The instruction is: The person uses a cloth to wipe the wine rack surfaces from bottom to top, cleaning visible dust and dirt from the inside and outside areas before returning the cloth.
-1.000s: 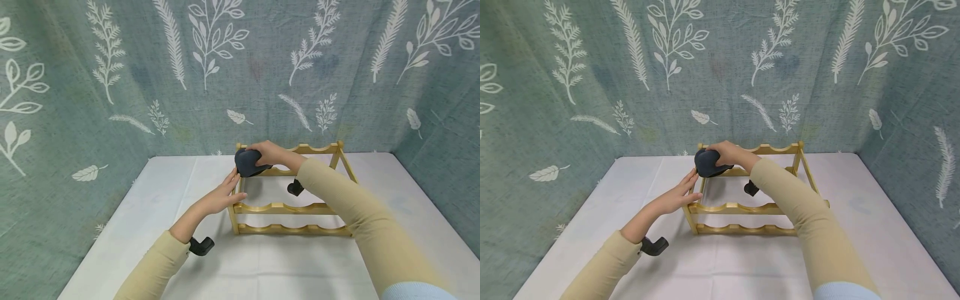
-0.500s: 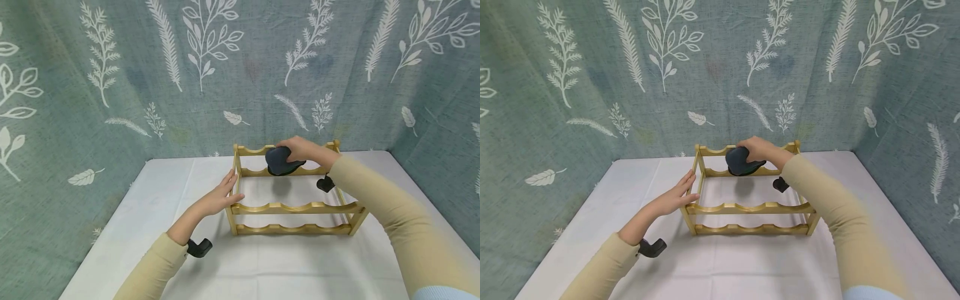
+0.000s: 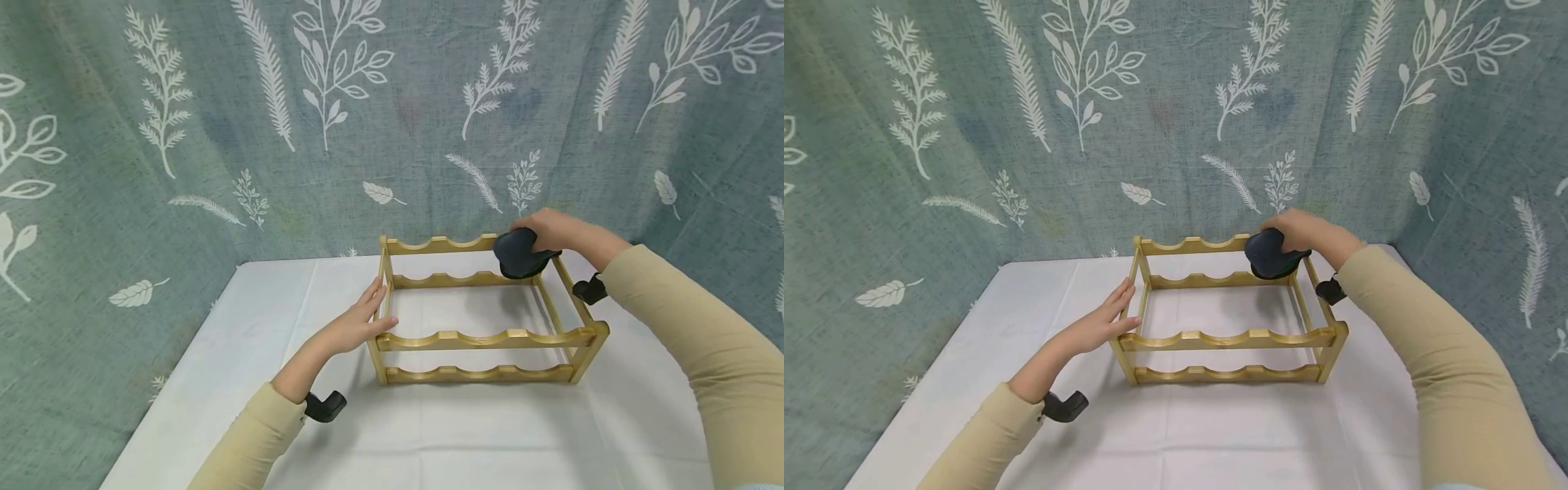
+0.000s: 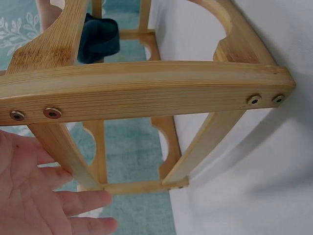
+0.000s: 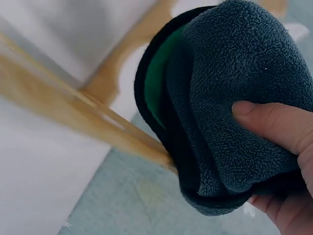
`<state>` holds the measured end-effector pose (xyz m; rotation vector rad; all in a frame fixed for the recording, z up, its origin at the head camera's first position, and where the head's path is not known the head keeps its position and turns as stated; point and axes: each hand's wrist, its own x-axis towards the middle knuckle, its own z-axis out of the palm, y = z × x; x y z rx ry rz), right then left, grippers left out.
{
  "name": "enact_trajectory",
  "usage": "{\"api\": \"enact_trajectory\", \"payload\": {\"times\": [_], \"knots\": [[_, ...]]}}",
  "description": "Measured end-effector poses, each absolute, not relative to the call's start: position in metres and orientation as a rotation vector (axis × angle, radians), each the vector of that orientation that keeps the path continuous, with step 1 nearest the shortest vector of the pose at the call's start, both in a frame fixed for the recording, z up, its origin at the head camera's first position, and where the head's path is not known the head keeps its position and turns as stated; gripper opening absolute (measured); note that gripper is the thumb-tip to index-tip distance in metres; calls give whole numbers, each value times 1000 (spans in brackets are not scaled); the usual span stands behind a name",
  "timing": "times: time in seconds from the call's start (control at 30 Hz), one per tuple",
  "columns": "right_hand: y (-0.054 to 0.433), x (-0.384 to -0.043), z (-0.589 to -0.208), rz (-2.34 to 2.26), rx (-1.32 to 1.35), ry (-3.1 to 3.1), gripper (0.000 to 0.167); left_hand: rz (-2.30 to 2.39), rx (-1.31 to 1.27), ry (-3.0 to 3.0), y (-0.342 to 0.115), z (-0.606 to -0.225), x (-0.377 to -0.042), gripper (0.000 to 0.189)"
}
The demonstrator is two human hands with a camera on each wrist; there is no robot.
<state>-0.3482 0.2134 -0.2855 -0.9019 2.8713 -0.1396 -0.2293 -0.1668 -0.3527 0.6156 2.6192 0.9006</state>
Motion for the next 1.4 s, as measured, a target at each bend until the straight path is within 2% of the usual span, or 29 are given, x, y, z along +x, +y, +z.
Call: {"api": "enact_trajectory", "payload": {"times": [0.3, 0.63, 0.87, 1.07, 1.4], "knots": [[235, -345, -260, -161, -775, 2937, 52, 913, 619, 2617, -167, -354, -229, 81], [270, -335, -250, -306, -634, 3096, 53, 908, 625, 2619, -166, -354, -229, 79], [281, -331, -268, -535, -583, 3161, 54, 926, 625, 2615, -167, -357, -231, 79], [275, -333, -291, -513, -579, 3068, 54, 947, 653, 2588, -168, -358, -232, 83], [275, -332, -302, -522, -583, 3037, 49, 1150, 696, 2441, -176, -371, -235, 88]]}}
